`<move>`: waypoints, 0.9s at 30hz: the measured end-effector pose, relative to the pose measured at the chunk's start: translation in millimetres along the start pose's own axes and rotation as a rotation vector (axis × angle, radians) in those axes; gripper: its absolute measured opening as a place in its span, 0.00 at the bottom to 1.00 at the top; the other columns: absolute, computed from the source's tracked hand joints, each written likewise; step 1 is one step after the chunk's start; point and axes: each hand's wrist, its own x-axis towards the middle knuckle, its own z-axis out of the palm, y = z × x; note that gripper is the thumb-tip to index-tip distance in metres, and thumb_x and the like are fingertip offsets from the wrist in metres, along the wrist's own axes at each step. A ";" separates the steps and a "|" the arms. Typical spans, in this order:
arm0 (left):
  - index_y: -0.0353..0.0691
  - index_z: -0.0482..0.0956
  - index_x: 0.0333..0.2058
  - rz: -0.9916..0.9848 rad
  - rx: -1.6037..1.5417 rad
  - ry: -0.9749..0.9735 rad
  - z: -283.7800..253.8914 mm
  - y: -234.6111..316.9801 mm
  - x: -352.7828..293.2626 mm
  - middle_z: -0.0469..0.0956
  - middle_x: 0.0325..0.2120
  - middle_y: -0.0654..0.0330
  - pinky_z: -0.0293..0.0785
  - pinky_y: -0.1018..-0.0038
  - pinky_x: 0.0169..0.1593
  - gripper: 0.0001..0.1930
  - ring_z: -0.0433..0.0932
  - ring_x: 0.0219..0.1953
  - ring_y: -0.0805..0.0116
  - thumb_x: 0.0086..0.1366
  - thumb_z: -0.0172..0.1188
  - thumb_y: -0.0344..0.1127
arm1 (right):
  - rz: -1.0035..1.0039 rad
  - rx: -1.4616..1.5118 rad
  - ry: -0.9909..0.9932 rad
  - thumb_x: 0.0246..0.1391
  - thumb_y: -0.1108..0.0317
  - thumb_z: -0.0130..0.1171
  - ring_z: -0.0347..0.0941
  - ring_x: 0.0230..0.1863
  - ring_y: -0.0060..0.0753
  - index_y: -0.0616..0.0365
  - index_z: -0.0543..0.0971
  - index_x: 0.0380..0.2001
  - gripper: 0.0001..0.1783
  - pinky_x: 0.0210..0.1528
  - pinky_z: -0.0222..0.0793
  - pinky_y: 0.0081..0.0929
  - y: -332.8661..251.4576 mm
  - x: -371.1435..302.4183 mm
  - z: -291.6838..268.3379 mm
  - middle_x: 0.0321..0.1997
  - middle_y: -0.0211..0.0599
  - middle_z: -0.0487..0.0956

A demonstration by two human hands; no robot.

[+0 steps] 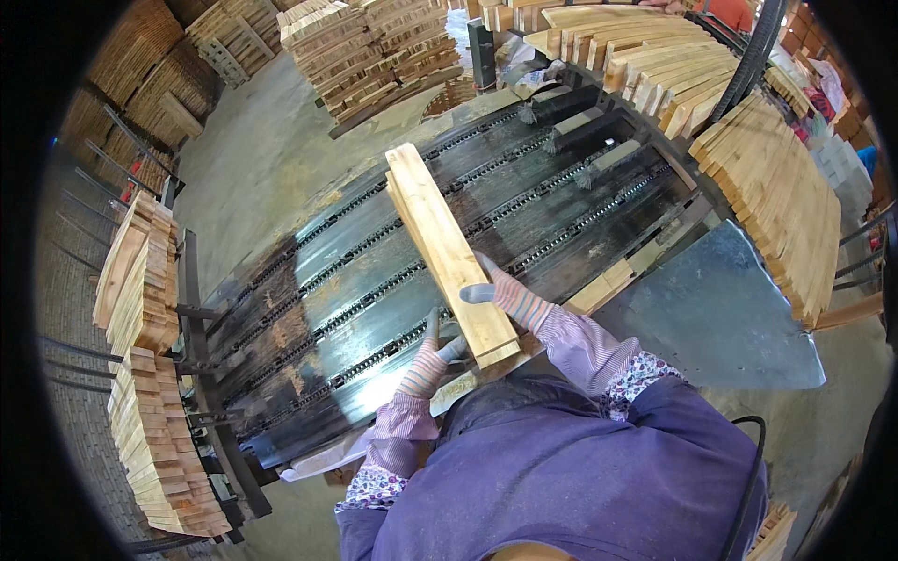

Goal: The person repeatedly picks up wooden planks from a conveyor belt and stacks them onto a growing pile to the left. The action is continuous and repetitive, with the person handling one or two planks at a time and placing them in an organized stack.

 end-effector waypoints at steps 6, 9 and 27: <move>0.53 0.59 0.75 0.010 -0.108 0.053 -6.6 -53.9 22.1 0.75 0.61 0.53 0.77 0.55 0.60 0.36 0.77 0.59 0.56 0.74 0.59 0.54 | 0.484 -1.341 0.171 0.49 0.41 0.73 0.56 0.78 0.60 0.36 0.46 0.80 0.64 0.74 0.57 0.54 -29.0 -2.7 58.3 0.78 0.61 0.57; 0.53 0.63 0.73 0.089 -0.145 -0.015 -19.1 -67.6 30.1 0.75 0.58 0.56 0.77 0.55 0.60 0.34 0.76 0.58 0.59 0.75 0.58 0.58 | 0.458 -1.407 0.107 0.49 0.39 0.73 0.56 0.78 0.62 0.37 0.42 0.81 0.66 0.75 0.57 0.53 -21.6 0.6 65.5 0.80 0.62 0.54; 0.37 0.65 0.67 0.257 -0.245 0.206 -40.1 -68.6 37.9 0.83 0.50 0.53 0.84 0.67 0.49 0.47 0.84 0.47 0.61 0.52 0.84 0.30 | 0.166 -0.778 0.047 0.57 0.56 0.71 0.72 0.69 0.53 0.56 0.61 0.75 0.48 0.69 0.70 0.42 20.2 -7.0 31.1 0.70 0.59 0.73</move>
